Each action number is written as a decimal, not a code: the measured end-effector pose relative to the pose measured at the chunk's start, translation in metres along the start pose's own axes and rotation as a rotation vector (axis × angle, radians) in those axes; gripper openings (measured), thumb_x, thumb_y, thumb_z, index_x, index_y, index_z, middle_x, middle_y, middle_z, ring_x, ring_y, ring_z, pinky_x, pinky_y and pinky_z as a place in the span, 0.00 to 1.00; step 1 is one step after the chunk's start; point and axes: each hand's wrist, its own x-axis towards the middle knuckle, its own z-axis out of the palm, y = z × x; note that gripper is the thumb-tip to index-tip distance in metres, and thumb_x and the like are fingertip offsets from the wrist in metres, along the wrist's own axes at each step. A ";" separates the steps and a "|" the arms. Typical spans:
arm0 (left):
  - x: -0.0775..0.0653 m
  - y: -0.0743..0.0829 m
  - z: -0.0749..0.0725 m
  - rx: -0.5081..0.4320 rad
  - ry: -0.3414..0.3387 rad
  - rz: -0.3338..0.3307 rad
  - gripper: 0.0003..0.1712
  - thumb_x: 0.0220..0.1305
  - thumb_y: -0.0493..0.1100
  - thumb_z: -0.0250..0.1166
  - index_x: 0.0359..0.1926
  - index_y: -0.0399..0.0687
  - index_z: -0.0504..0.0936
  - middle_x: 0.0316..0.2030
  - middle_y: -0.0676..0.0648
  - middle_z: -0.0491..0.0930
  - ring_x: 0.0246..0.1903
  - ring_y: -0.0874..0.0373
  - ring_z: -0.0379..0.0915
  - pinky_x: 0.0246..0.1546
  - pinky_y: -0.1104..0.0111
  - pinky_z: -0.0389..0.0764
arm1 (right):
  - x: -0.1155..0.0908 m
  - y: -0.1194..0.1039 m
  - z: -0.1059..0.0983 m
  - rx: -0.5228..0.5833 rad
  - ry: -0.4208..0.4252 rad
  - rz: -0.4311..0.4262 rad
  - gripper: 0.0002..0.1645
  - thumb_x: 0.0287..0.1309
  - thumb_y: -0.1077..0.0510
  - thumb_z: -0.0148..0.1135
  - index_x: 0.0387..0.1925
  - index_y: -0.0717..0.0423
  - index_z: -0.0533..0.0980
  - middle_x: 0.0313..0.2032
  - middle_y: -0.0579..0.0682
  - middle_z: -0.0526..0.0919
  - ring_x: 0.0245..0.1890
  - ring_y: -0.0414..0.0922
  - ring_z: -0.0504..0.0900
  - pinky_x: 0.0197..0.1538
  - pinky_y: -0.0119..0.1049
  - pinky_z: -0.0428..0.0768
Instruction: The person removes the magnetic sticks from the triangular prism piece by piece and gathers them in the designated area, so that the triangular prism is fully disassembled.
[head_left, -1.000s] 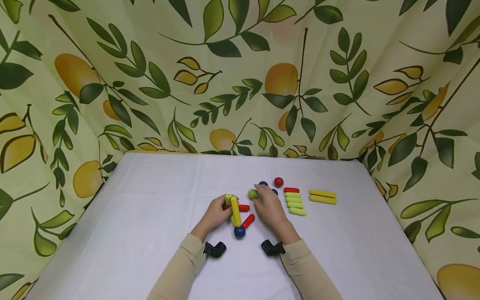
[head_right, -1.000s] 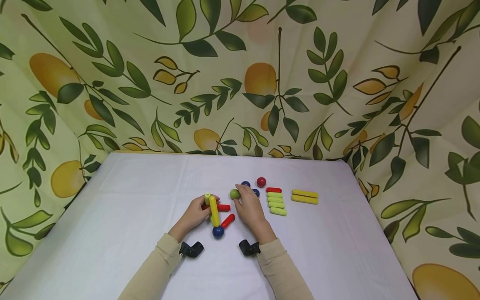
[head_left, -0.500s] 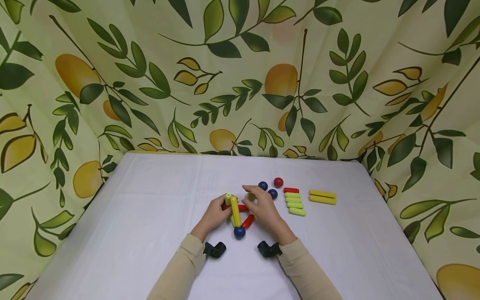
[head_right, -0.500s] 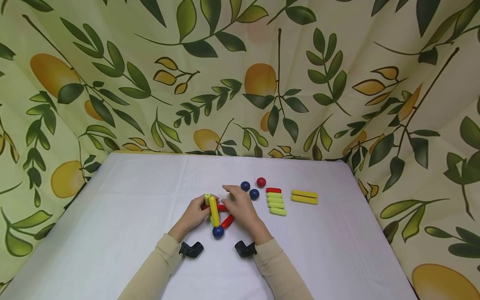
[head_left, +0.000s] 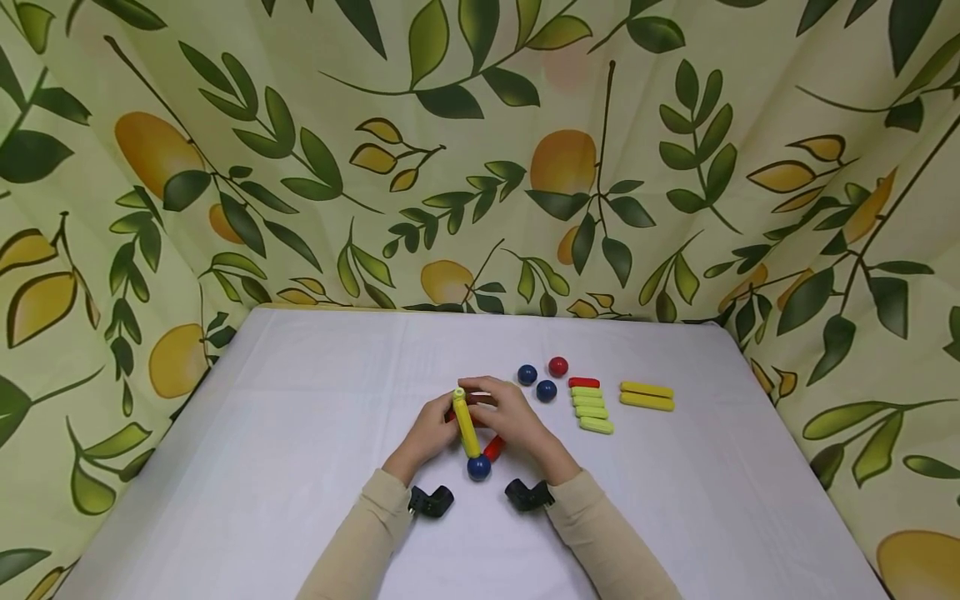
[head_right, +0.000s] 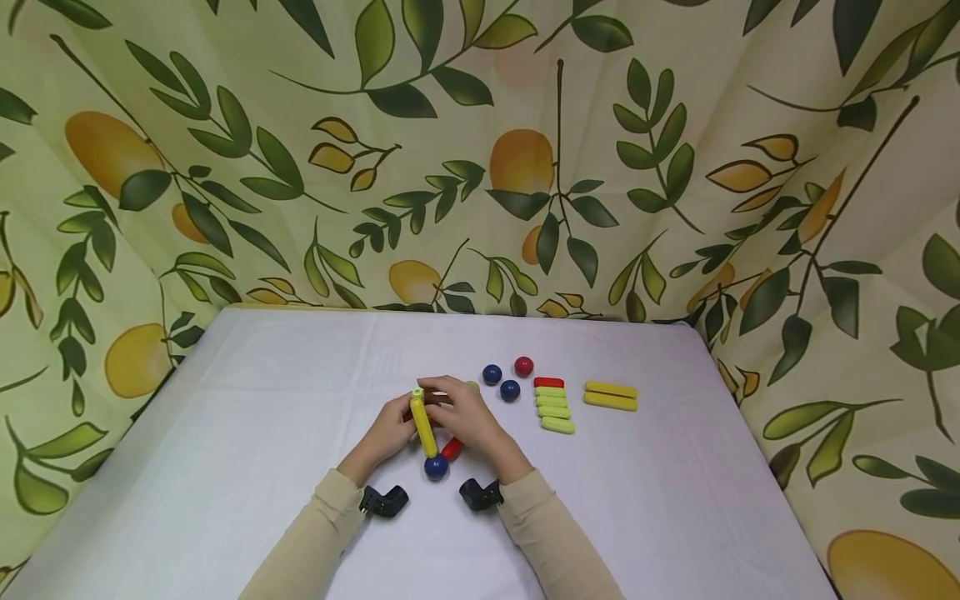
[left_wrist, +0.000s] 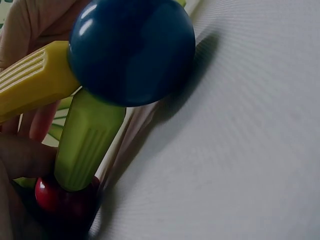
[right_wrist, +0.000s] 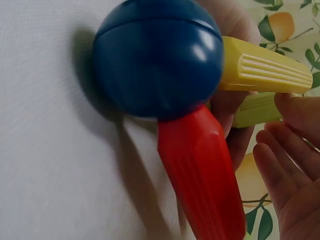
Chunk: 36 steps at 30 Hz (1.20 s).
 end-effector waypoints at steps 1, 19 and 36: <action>0.000 0.000 0.000 -0.003 -0.003 0.004 0.20 0.58 0.33 0.56 0.52 0.41 0.77 0.41 0.46 0.81 0.37 0.57 0.71 0.44 0.63 0.75 | -0.001 -0.007 -0.001 -0.008 -0.008 -0.006 0.23 0.60 0.71 0.55 0.58 0.69 0.70 0.56 0.64 0.76 0.53 0.60 0.78 0.57 0.53 0.75; 0.000 -0.001 0.001 0.029 0.003 0.033 0.26 0.57 0.33 0.55 0.60 0.40 0.74 0.50 0.42 0.80 0.46 0.53 0.76 0.53 0.55 0.76 | 0.002 0.001 0.006 -0.150 0.096 -0.040 0.15 0.58 0.68 0.59 0.47 0.59 0.79 0.46 0.54 0.82 0.47 0.48 0.80 0.47 0.35 0.82; 0.001 -0.001 -0.001 0.009 -0.015 0.019 0.23 0.59 0.32 0.56 0.57 0.42 0.76 0.51 0.44 0.81 0.52 0.51 0.75 0.58 0.54 0.73 | -0.001 0.008 0.006 0.154 0.301 0.200 0.12 0.57 0.60 0.64 0.44 0.54 0.78 0.44 0.52 0.82 0.47 0.46 0.81 0.49 0.33 0.81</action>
